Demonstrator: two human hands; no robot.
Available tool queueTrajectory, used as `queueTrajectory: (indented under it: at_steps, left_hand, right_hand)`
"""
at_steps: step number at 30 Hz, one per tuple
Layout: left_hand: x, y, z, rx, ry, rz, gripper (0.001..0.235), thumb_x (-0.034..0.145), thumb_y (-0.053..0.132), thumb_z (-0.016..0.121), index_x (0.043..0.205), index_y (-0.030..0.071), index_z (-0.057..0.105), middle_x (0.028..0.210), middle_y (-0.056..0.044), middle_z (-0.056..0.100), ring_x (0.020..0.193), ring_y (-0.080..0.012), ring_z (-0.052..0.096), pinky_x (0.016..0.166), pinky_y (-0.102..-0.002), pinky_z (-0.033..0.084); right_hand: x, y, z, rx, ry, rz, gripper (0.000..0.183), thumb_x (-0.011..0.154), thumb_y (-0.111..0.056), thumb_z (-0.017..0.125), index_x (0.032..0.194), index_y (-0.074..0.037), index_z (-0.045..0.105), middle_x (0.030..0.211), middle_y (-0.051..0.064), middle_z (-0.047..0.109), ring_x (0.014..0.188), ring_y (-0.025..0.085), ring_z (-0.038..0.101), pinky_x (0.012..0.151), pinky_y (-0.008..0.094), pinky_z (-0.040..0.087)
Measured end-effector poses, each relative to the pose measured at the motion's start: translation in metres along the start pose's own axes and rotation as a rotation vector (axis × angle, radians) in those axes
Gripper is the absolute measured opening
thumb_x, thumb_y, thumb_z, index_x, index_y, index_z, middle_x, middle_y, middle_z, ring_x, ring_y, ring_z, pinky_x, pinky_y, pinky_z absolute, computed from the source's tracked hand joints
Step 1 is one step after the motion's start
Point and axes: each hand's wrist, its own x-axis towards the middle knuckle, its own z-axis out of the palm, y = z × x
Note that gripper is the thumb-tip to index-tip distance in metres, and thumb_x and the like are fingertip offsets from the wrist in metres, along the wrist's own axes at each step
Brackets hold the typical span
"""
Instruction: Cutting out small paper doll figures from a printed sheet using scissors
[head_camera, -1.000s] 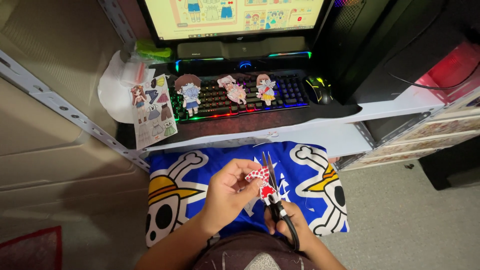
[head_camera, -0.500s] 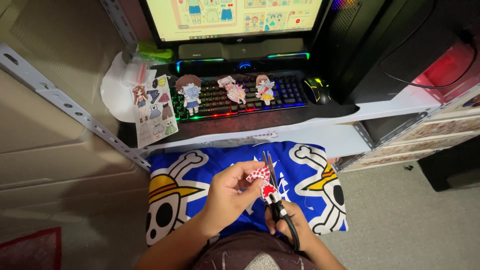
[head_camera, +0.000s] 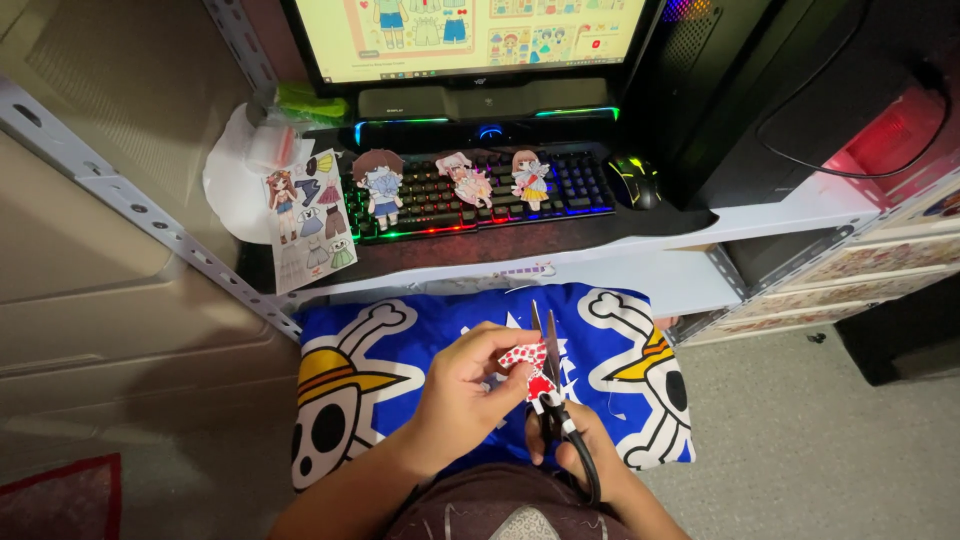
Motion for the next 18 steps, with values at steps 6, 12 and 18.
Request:
queueTrajectory:
  at_steps: [6,12,18]
  left_hand:
    - [-0.001,-0.006,0.001,0.02,0.015,0.011,0.026,0.092,-0.003,0.069,0.118,0.0,0.07,0.105,-0.011,0.07,0.09,-0.0168,0.071,0.074,-0.023,0.061]
    - [0.001,-0.001,0.002,0.023,0.005,0.016,0.027,0.092,-0.004,0.069,0.119,-0.001,0.069,0.105,-0.01,0.069,0.091,-0.0167,0.071,0.078,-0.024,0.063]
    - [0.001,-0.003,0.003,0.039,0.005,0.028,0.027,0.092,-0.004,0.069,0.119,-0.001,0.069,0.104,-0.01,0.07,0.089,-0.0165,0.072,0.075,-0.023,0.063]
  right_hand:
    - [-0.003,0.007,-0.003,0.013,-0.002,0.013,0.075,0.09,-0.079,0.059,0.085,-0.004,0.062,0.065,0.006,0.061,0.059,0.016,0.059,0.058,0.029,0.047]
    - [-0.003,0.009,-0.003,0.008,0.019,0.012,0.075,0.091,-0.078,0.057,0.086,-0.003,0.064,0.065,0.007,0.062,0.058,0.017,0.059,0.057,0.029,0.048]
    - [-0.004,0.011,-0.001,0.007,0.02,-0.035,0.069,0.095,-0.073,0.057,0.083,-0.005,0.062,0.065,0.006,0.063,0.057,0.016,0.06,0.056,0.029,0.048]
